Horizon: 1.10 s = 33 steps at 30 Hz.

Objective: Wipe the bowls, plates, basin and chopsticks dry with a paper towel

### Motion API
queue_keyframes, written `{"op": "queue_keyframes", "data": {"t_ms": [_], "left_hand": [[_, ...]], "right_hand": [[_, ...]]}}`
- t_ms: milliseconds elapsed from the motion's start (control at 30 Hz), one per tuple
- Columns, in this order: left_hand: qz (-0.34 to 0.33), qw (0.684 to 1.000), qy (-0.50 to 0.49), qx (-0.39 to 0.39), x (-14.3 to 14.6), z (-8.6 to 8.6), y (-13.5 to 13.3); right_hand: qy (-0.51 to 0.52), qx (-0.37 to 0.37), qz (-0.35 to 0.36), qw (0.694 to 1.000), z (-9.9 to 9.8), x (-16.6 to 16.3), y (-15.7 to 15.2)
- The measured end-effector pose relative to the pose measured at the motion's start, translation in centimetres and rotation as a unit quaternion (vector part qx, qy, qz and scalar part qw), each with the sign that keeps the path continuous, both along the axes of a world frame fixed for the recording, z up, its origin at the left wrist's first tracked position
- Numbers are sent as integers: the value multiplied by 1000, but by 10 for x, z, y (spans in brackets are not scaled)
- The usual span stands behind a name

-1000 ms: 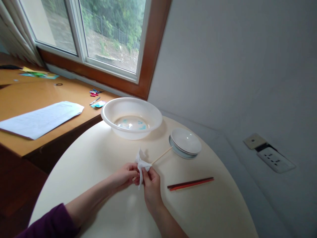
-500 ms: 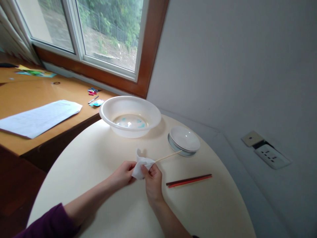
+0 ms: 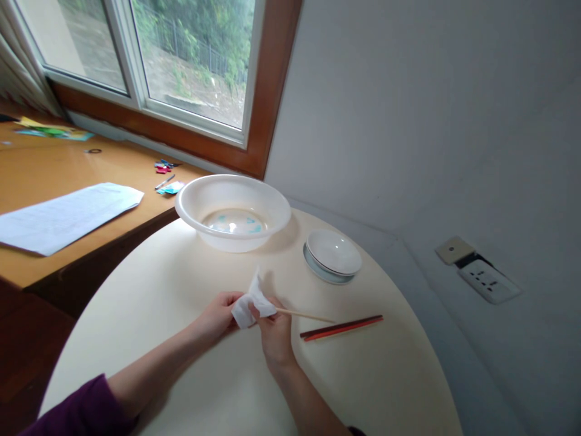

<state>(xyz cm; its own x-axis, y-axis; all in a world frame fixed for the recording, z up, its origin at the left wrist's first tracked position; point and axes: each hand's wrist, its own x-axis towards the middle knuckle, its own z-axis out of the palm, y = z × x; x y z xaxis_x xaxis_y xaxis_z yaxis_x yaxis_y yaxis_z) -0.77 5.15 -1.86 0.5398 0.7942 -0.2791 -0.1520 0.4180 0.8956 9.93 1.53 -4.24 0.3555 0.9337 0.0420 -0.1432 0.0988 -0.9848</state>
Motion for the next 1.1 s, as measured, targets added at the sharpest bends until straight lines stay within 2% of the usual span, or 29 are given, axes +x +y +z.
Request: {"op": "queue_keyframes", "data": {"t_ms": [100,267,467,600,767,900,1033,1100], "left_hand": [[47,998,-29,-19,-1,0,1],[86,994,-59,-27,-1,-5,2],[81,993,-83,-33,0,-2,1],[50,995,-85,-30,-1,-3,1],[61,994,-76,-58,-2,-8,3],[61,993,-79,-63,-2,-11,3],[41,996,-64,-42,1,-10,0],[52,996,-66,-33,2,-9,-2]], "right_hand": [[-51,16,-8,999,3,0,0],[-55,24,4,998,5,-2,0],[-84,72,23,994,3,-3,-2],[-75,49,55,994,0,-3,-4],[-95,28,124,987,8,-1,-8],[-117,45,128,984,13,-4,-12],[-128,53,134,981,6,-8,-11],[-118,63,135,982,4,-10,-9]]}}
